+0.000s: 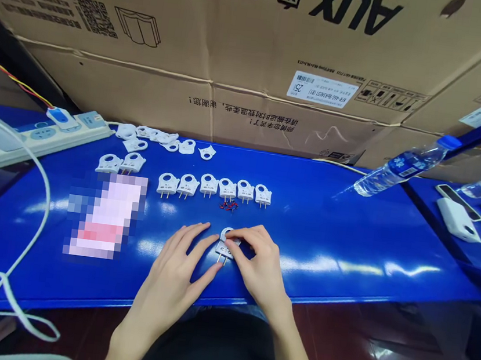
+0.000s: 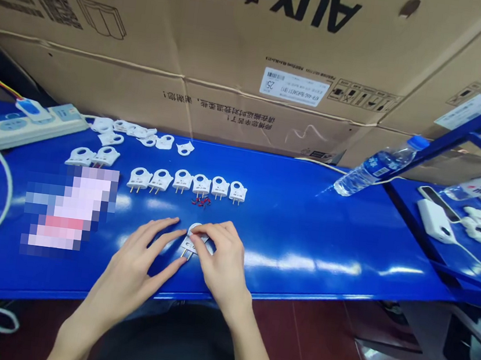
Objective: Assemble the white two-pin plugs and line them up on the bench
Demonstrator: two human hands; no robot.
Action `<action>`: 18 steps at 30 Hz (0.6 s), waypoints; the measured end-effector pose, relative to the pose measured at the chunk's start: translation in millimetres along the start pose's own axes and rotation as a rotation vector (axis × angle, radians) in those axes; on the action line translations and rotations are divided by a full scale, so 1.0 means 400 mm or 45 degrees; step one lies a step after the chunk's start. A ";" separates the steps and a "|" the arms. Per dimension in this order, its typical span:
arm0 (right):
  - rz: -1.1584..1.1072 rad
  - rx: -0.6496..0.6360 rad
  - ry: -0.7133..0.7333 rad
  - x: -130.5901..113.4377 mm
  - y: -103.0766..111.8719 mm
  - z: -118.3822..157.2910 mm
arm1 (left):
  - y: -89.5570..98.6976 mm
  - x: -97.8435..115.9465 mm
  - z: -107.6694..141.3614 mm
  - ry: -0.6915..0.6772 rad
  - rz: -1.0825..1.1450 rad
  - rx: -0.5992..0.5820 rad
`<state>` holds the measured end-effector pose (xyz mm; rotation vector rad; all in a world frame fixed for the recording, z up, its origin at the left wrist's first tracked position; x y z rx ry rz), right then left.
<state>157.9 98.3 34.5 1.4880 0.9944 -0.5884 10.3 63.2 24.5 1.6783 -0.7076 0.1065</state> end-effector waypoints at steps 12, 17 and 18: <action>0.063 -0.038 0.107 -0.019 -0.007 0.004 | 0.002 -0.001 0.001 0.005 0.012 0.013; 0.077 -0.039 0.143 -0.024 -0.008 0.003 | -0.005 -0.007 0.001 0.034 0.024 -0.045; 0.071 -0.039 0.144 -0.025 -0.008 0.003 | -0.007 -0.007 0.000 0.035 0.023 -0.051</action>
Point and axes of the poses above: each hand's wrist, its own z-axis away from the middle knuckle, its own y-axis out of the back of the hand, x = y × z, the point moved 10 cm from there along -z, towards the middle knuckle, and after that the axes turned 2 degrees about -x, right-handed, at the moved point
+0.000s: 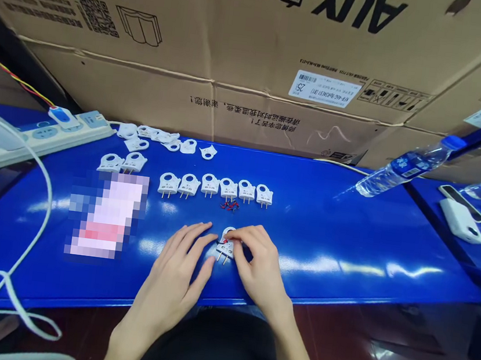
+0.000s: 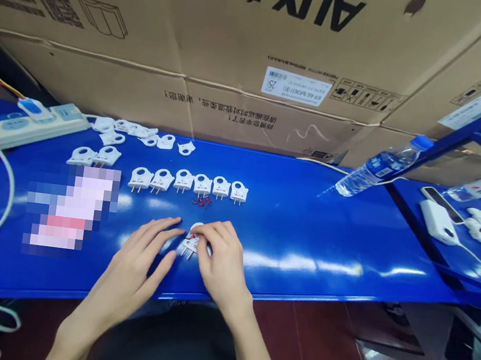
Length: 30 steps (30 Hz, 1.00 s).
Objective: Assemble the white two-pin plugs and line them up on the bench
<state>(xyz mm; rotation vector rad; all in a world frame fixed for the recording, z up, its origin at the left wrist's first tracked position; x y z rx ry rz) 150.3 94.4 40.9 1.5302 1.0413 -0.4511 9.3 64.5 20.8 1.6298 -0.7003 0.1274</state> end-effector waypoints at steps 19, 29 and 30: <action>0.049 -0.110 0.128 -0.024 -0.028 0.007 | 0.022 -0.014 -0.004 0.063 0.140 0.103; 0.054 -0.093 0.171 -0.033 -0.025 0.006 | 0.052 -0.012 0.015 -0.032 0.131 0.304; 0.048 -0.092 0.173 -0.034 -0.024 0.005 | 0.057 -0.010 0.017 -0.039 0.119 0.325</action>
Point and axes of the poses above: each hand's wrist, its own z-axis away from the middle knuckle, its own y-axis out of the back of the hand, x = y × z, the point moved 10 cm from there along -z, towards the middle knuckle, and after that the axes turned 2 degrees about -x, right-handed, at the moved point
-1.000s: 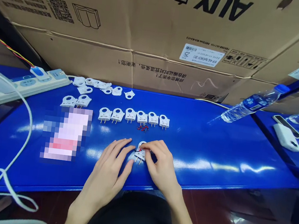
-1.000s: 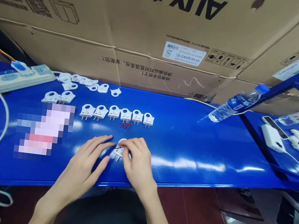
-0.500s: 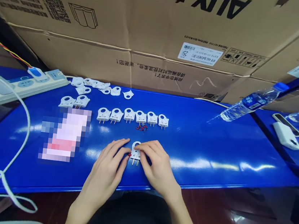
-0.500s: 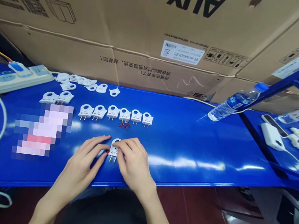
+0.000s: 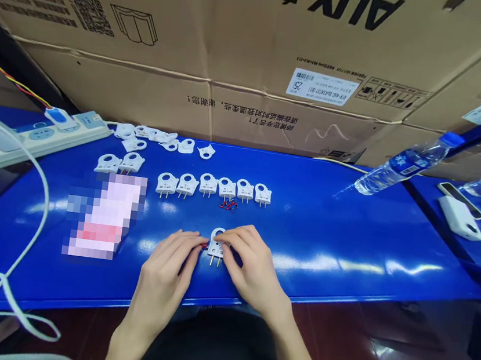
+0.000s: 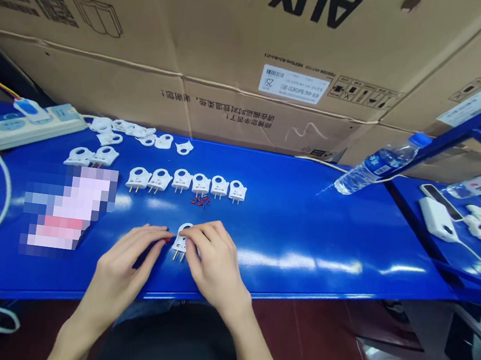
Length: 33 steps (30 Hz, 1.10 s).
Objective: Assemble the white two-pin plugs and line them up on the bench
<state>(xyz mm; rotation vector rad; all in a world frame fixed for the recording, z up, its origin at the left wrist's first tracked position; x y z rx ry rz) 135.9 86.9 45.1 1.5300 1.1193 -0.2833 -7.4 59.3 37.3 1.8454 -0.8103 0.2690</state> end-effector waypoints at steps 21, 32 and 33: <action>-0.093 0.024 -0.012 0.001 0.001 0.001 | 0.042 0.020 -0.046 0.054 0.214 0.126; -0.083 0.058 -0.018 0.003 0.010 0.001 | 0.012 0.024 -0.052 0.011 0.237 0.016; -0.082 0.060 -0.017 0.002 0.011 0.001 | 0.011 0.023 -0.052 0.015 0.242 0.013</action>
Point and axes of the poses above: each hand's wrist, its own z-axis away from the middle knuckle, its own y-axis out of the back of the hand, x = y × z, the point moved 10 cm from there along -z, towards the middle knuckle, and after that the axes turned 2 degrees about -x, right-handed, at the moved point
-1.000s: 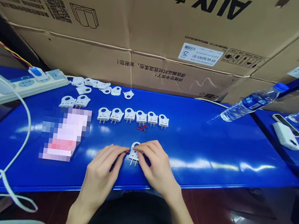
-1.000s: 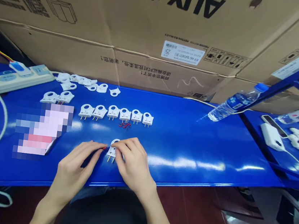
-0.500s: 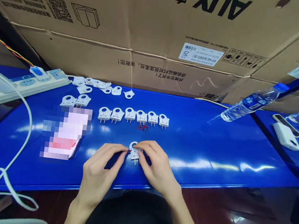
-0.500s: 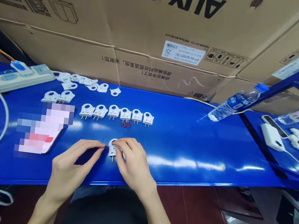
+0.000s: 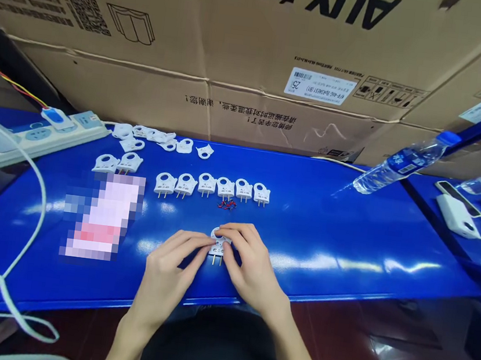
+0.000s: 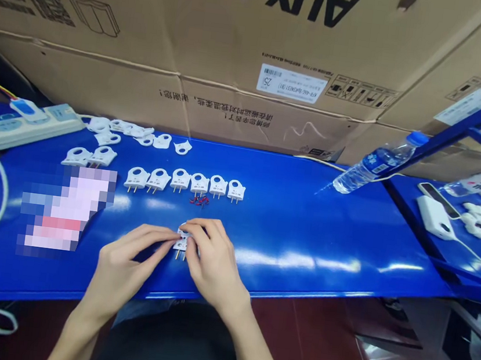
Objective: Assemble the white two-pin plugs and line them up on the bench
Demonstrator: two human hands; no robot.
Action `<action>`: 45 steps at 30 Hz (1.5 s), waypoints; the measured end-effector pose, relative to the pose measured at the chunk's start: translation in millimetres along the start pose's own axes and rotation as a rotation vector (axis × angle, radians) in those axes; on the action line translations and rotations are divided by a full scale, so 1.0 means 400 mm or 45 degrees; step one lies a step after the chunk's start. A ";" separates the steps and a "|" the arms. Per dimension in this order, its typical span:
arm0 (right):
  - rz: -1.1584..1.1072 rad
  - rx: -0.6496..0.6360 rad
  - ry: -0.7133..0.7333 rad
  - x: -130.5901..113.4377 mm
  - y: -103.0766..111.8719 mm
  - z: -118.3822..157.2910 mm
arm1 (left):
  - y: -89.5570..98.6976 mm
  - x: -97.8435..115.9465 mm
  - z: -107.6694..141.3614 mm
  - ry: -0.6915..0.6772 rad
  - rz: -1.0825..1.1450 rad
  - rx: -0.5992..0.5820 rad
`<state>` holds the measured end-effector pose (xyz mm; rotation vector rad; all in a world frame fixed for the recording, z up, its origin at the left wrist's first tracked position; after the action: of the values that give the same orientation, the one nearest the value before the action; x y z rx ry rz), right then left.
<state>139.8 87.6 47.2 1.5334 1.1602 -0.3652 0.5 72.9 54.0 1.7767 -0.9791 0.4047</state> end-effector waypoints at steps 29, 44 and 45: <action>0.130 -0.029 -0.075 0.011 -0.002 -0.001 | -0.004 -0.030 -0.005 0.176 0.031 0.003; 0.128 -0.036 -0.072 0.013 -0.005 0.000 | -0.013 -0.013 -0.010 0.085 -0.016 -0.038; 0.127 -0.036 -0.074 0.013 -0.005 0.000 | -0.009 -0.015 -0.009 0.092 -0.034 -0.022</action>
<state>140.6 89.6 42.0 1.5394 1.0356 -0.3231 0.3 79.3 49.5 1.7461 -0.9049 0.4398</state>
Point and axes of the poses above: each hand's wrist, its own z-axis away from the middle knuckle, its own y-axis out of the back of the hand, x = y × z, the point moved 10 cm from there along -z, towards the middle knuckle, and after that the axes turned 2 degrees about -x, right-handed, at the moved point
